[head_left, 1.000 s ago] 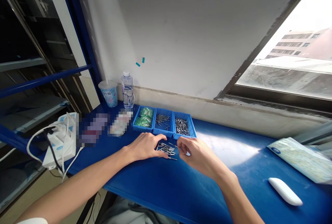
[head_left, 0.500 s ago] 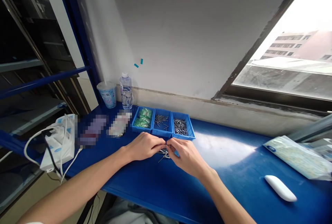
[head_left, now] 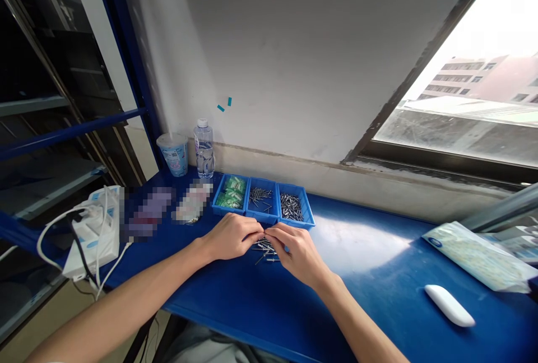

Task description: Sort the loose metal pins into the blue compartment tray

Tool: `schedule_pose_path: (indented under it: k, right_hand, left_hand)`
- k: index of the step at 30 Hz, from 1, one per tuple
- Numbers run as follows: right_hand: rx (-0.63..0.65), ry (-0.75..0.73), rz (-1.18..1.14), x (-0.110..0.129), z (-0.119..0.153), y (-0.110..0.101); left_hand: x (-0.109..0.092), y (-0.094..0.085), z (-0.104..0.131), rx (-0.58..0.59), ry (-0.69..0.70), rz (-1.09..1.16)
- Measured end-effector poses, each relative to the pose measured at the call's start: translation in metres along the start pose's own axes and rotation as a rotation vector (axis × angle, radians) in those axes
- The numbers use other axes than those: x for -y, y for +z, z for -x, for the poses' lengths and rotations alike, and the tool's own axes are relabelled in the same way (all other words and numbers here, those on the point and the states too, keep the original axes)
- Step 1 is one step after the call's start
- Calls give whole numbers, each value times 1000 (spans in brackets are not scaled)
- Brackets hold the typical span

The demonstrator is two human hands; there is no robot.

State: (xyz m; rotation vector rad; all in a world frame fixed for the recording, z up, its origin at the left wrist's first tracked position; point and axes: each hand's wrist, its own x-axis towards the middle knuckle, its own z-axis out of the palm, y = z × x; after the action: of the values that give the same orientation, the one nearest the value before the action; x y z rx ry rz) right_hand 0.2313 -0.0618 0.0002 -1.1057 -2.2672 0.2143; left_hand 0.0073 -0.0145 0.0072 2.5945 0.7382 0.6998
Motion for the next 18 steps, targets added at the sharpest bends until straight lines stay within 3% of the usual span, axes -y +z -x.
schedule_pose_path:
  k: [3,8,14,18]
  right_hand:
    - [-103,-51,9,-4,1,5]
    - [-159,-65,64,-8,0,3]
    - [-132,-59,111,-10,-1,-6]
    - [-72,0,105,-9,0,1]
  left_hand:
    - [1,3,-1,-31,15,9]
    - [1,2,-2,-60,32,-12]
    - [1,-2,-2,-103,39,-5]
    - [-2,4,0,-68,67,-28]
